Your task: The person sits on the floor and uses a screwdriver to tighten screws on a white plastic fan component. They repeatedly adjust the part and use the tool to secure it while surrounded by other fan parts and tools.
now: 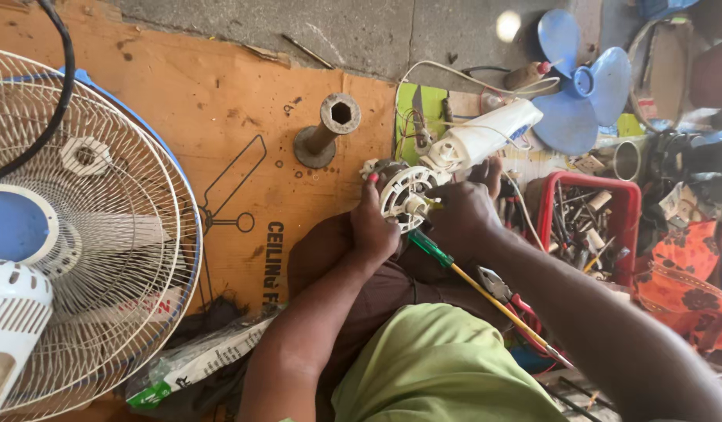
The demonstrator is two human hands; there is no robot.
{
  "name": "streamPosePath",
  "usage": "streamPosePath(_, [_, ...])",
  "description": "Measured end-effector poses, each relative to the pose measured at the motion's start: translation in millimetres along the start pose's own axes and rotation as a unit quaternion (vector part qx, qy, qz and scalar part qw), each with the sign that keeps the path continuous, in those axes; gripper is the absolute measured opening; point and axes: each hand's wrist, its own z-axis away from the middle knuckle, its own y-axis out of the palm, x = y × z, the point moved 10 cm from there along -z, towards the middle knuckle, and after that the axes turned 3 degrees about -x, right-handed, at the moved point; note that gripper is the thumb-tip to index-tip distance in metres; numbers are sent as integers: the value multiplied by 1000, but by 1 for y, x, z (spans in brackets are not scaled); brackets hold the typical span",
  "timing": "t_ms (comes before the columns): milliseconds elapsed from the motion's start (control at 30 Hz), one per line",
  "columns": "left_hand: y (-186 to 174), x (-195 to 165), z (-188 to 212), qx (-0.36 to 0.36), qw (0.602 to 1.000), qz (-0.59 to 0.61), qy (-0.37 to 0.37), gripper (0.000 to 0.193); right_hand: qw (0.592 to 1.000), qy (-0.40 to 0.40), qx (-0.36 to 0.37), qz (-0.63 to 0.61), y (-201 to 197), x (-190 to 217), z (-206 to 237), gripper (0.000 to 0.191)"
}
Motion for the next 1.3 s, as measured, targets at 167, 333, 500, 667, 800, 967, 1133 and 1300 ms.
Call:
streamPosePath(167, [-1,1,2,-12,999,-33,24,82,997,59,17,-39,23,-26,13,35])
streamPosePath(333, [6,-1,3,-9,998,34,44,89,733,320,163,-578,60,-61,11,36])
streamPosePath(500, [4,5,-6,-48,992,117,-7,84,935,-194,84,285,3,59,-11,38])
streamPosePath(667, [0,0,-10,-47,998,7,33,90,967,-78,20,243,-13,64,7,34])
streamPosePath(800, [10,19,-6,-24,998,-45,-34,76,996,5,80,51,-9,12,-10,32])
streamPosePath(967, [10,0,0,-43,998,-5,53,87,877,238,222,-354,24,-27,11,29])
streamPosePath(1133, [11,-1,2,-16,1000,20,-3,87,942,-194,22,272,-16,54,27,22])
streamPosePath(1300, [10,-8,3,-6,1000,-13,-18,86,992,16,-20,121,-29,29,32,13])
